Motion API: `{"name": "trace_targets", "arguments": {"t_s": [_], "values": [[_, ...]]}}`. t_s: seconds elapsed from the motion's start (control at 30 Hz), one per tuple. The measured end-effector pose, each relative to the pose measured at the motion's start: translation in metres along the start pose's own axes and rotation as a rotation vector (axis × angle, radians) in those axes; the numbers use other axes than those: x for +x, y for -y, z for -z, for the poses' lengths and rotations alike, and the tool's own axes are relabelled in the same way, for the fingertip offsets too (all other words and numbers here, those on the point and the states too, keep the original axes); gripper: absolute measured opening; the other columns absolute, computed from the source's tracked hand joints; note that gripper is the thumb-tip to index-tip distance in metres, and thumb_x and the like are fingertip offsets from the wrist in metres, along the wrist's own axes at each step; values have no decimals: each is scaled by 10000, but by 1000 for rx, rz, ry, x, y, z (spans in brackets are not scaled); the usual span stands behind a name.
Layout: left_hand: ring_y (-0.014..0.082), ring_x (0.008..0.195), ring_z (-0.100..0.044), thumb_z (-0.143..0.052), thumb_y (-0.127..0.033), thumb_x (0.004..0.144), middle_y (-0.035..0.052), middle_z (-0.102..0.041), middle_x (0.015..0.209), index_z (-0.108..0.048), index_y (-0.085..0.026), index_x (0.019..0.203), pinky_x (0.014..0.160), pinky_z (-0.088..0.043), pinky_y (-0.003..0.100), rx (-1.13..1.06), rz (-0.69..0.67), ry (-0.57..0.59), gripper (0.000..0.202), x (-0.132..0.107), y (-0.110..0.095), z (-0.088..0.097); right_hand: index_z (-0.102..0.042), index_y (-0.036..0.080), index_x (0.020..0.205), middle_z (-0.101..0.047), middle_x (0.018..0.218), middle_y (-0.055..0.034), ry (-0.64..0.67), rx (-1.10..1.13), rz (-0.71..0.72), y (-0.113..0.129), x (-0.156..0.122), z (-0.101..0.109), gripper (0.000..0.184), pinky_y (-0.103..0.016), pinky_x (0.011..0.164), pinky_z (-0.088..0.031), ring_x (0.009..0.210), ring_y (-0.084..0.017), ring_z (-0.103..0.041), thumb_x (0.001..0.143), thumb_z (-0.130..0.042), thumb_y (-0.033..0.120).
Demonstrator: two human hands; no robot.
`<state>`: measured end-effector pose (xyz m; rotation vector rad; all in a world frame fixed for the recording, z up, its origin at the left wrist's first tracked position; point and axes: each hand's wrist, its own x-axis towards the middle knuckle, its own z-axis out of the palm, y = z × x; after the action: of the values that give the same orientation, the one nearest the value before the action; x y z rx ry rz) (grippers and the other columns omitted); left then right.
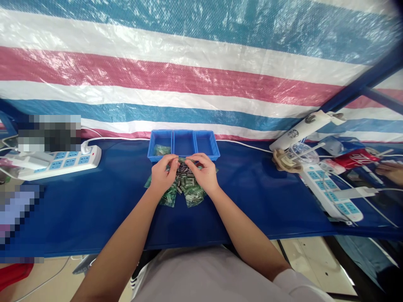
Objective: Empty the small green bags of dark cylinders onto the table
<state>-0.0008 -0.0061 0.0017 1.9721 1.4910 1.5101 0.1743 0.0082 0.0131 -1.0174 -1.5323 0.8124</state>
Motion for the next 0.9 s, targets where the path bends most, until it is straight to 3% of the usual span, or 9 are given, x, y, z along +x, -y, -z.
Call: {"name": "trace_targets", "arguments": {"t_s": [0.17, 0.27, 0.4, 0.5, 0.6, 0.73, 0.8, 0.9], "values": [[163, 793, -719, -460, -414, 1031, 54, -742, 924, -643, -203, 1098, 753, -556, 276, -17, -11, -8, 288, -1, -3, 5, -785, 265, 1017, -733, 951, -54, 17, 27, -27, 2, -2, 0, 198, -328, 686, -579, 767, -175, -665, 886, -724, 400], [156, 760, -693, -440, -423, 1034, 51, -726, 906, -650, -203, 1090, 688, -531, 262, 9, -3, -14, 309, -1, -5, 6, -770, 254, 1065, -766, 1043, -53, 46, 101, -63, 2, -3, -2, 209, -337, 747, -593, 853, -192, -703, 888, -694, 332], [162, 858, -705, -529, -368, 995, 56, -729, 985, -645, -205, 1039, 758, -548, 264, 10, -20, -45, 206, 1, -3, 1, -754, 246, 1086, -755, 1144, -53, 38, 135, -46, -2, -3, -2, 244, -341, 809, -587, 987, -209, -703, 876, -629, 259], [157, 842, -708, -554, -330, 975, 46, -724, 954, -636, -211, 992, 744, -550, 263, 22, -19, -67, 145, 1, -1, -3, -735, 238, 1059, -752, 1084, -58, 28, 160, -73, -4, -3, -1, 218, -336, 771, -578, 903, -195, -691, 885, -620, 301], [150, 805, -712, -601, -362, 950, 42, -723, 943, -602, -212, 977, 633, -526, 230, 40, 42, -92, 152, 0, 0, -5, -685, 228, 976, -722, 955, -51, -18, 176, -111, -4, -2, -1, 177, -310, 697, -558, 789, -172, -660, 889, -657, 379], [140, 773, -723, -639, -399, 932, 60, -740, 1011, -580, -217, 1152, 501, -454, 185, 20, 118, -66, 292, -2, -2, -5, -567, 233, 895, -677, 861, -18, -87, 255, -151, -4, 0, -4, 267, -296, 691, -545, 762, -160, -661, 838, -747, 422], [151, 799, -730, -621, -406, 946, 60, -751, 997, -587, -221, 1217, 520, -473, 191, 15, 111, -39, 330, -2, -2, -5, -557, 239, 936, -687, 856, -14, -93, 276, -163, -5, 1, -5, 298, -303, 712, -551, 781, -167, -678, 832, -756, 434], [156, 803, -713, -580, -396, 970, 52, -750, 952, -660, -210, 1089, 679, -553, 247, 45, 28, -40, 235, 0, -2, -4, -618, 236, 1062, -723, 892, -31, -72, 238, -159, -7, 1, -4, 325, -318, 726, -561, 818, -184, -697, 847, -743, 447]]}}
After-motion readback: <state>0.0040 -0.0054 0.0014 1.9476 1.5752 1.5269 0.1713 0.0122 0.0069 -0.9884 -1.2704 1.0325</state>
